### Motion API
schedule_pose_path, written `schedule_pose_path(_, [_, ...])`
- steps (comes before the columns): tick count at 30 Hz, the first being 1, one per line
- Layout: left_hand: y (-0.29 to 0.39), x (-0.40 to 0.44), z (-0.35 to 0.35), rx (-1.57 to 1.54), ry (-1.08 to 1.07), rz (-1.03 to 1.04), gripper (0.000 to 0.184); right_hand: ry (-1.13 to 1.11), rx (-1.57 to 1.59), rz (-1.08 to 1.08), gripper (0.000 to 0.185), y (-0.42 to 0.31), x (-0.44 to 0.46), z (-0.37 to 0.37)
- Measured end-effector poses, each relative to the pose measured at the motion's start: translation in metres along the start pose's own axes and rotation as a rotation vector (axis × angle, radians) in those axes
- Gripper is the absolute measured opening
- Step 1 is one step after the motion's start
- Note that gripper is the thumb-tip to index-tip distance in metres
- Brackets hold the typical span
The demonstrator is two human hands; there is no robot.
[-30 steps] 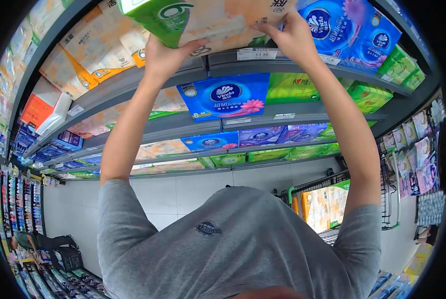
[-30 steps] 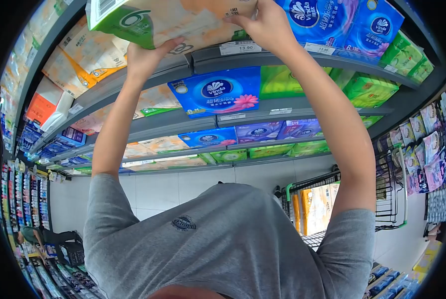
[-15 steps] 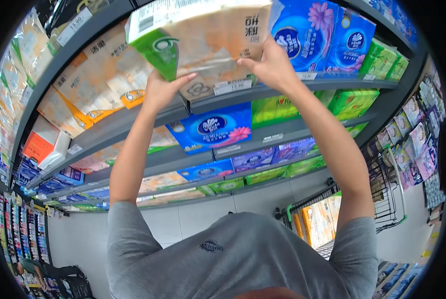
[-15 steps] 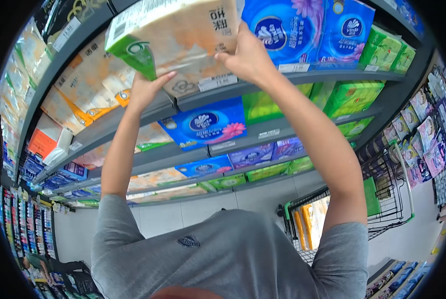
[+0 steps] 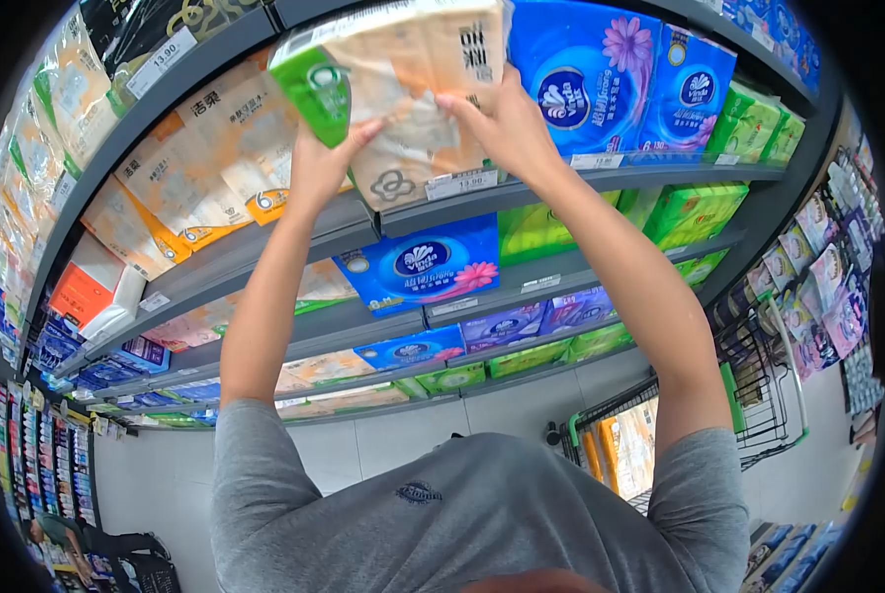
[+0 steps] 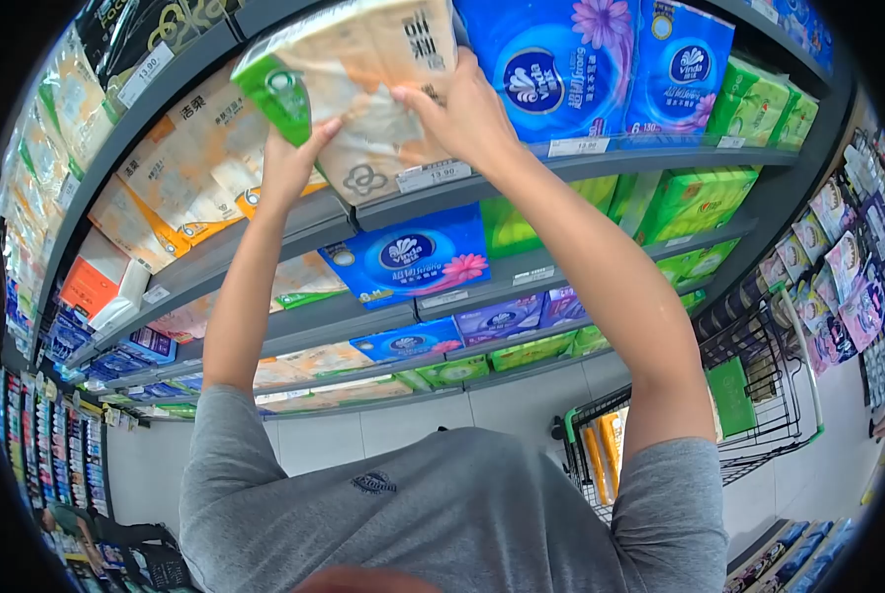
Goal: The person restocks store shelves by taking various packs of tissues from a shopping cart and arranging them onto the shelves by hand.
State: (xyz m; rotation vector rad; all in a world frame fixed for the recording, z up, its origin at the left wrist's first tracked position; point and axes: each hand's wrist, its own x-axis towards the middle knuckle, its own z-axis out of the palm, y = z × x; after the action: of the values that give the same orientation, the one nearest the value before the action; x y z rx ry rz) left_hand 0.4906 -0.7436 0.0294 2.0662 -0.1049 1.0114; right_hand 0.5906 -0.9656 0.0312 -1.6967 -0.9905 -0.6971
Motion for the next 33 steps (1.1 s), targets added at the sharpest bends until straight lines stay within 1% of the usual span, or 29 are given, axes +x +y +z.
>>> schedule_pose_path(1, [0.000, 0.000, 0.001, 0.005, -0.005, -0.014, 0.062, -0.007, 0.007, 0.012, 0.071, 0.001, -0.002, 0.005])
schedule_pose_path(3, [0.001, 0.000, 0.008, 0.075, 0.156, -0.040, 0.065, 0.142, -0.082, 0.037, 0.067, 0.002, -0.002, 0.015])
schedule_pose_path(4, [0.000, -0.001, 0.010, 0.116, 0.180, -0.080, 0.067, 0.188, -0.145, 0.001, 0.067, 0.000, -0.008, 0.017])
schedule_pose_path(5, [-0.001, 0.000, 0.012, 0.120, 0.175, -0.081, 0.067, 0.189, -0.142, 0.006, 0.067, 0.003, -0.010, 0.019])
schedule_pose_path(7, [-0.007, 0.004, 0.016, 0.138, 0.179, -0.066, 0.068, 0.257, -0.280, -0.048, 0.061, 0.006, -0.016, 0.024])
schedule_pose_path(8, [-0.010, 0.008, 0.017, 0.143, 0.170, -0.076, 0.068, 0.252, -0.278, -0.034, 0.061, 0.007, -0.016, 0.026])
schedule_pose_path(10, [-0.017, 0.015, 0.019, 0.149, 0.161, -0.055, 0.068, 0.254, -0.383, -0.083, 0.062, 0.005, -0.015, 0.029])
schedule_pose_path(11, [-0.017, 0.013, 0.018, 0.156, 0.148, -0.071, 0.068, 0.244, -0.378, -0.064, 0.062, 0.000, -0.017, 0.028])
schedule_pose_path(13, [-0.019, 0.006, 0.020, 0.091, 0.140, 0.021, 0.070, 0.182, -0.334, 0.030, 0.061, -0.011, -0.019, 0.018])
schedule_pose_path(14, [-0.023, 0.002, 0.018, 0.100, 0.101, 0.018, 0.073, 0.100, -0.284, 0.084, 0.065, -0.018, -0.020, 0.010])
schedule_pose_path(15, [-0.027, -0.003, 0.020, 0.098, 0.085, 0.007, 0.073, 0.095, -0.288, 0.102, 0.065, -0.015, -0.027, 0.011])
schedule_pose_path(17, [-0.034, -0.012, 0.026, 0.071, 0.062, 0.037, 0.076, 0.242, -0.475, -0.305, 0.066, -0.014, -0.039, 0.013])
schedule_pose_path(18, [-0.037, -0.010, 0.027, 0.111, 0.084, 0.078, 0.077, 0.102, -0.431, -0.273, 0.069, -0.014, -0.043, 0.012])
schedule_pose_path(19, [-0.040, -0.008, 0.028, 0.101, 0.067, 0.071, 0.077, 0.098, -0.441, -0.256, 0.069, -0.009, -0.046, 0.015])
schedule_pose_path(21, [-0.044, -0.005, 0.028, 0.288, 0.140, 0.086, 0.081, 0.107, -0.468, -0.331, 0.070, 0.007, -0.051, 0.024])
schedule_pose_path(22, [-0.048, -0.004, 0.027, 0.351, 0.199, 0.183, 0.076, 0.083, -0.421, -0.299, 0.069, 0.009, -0.052, 0.024])
schedule_pose_path(23, [-0.053, -0.002, 0.029, 0.396, 0.254, 0.279, 0.071, 0.107, -0.443, -0.312, 0.068, 0.011, -0.051, 0.027])
schedule_pose_path(25, [-0.030, -0.012, 0.029, 0.278, 0.121, 0.151, 0.053, 0.154, -0.477, -0.328, 0.066, 0.020, -0.056, 0.034])
schedule_pose_path(26, [-0.029, -0.018, 0.033, 0.247, 0.148, 0.167, 0.041, 0.187, -0.481, -0.344, 0.066, 0.024, -0.059, 0.037])
schedule_pose_path(27, [-0.031, -0.022, 0.035, 0.296, 0.193, 0.120, 0.039, 0.137, -0.406, -0.273, 0.064, 0.022, -0.068, 0.035])
schedule_pose_path(28, [-0.026, -0.029, 0.031, 0.400, 0.067, -0.099, 0.037, 0.198, -0.563, -0.305, 0.064, 0.027, -0.077, 0.037])
schedule_pose_path(29, [-0.018, -0.052, 0.044, 0.300, 0.213, 0.118, 0.037, 0.224, -0.511, -0.209, 0.050, 0.014, -0.095, 0.030])
schedule_pose_path(30, [-0.006, -0.079, 0.059, 0.195, 0.364, 0.325, 0.038, 0.209, -0.500, -0.191, 0.048, 0.018, -0.112, 0.029])
schedule_pose_path(31, [0.001, -0.108, 0.066, 0.251, 0.358, 0.290, 0.039, 0.198, -0.487, -0.175, 0.046, 0.025, -0.133, 0.029])
schedule_pose_path(32, [0.002, -0.137, 0.076, 0.309, 0.356, 0.263, 0.040, 0.209, -0.488, -0.134, 0.040, 0.028, -0.161, 0.024])
schedule_pose_path(33, [-0.013, -0.171, 0.093, -0.045, 0.195, 0.254, 0.035, 0.221, -0.488, -0.100, 0.033, 0.034, -0.193, 0.018])
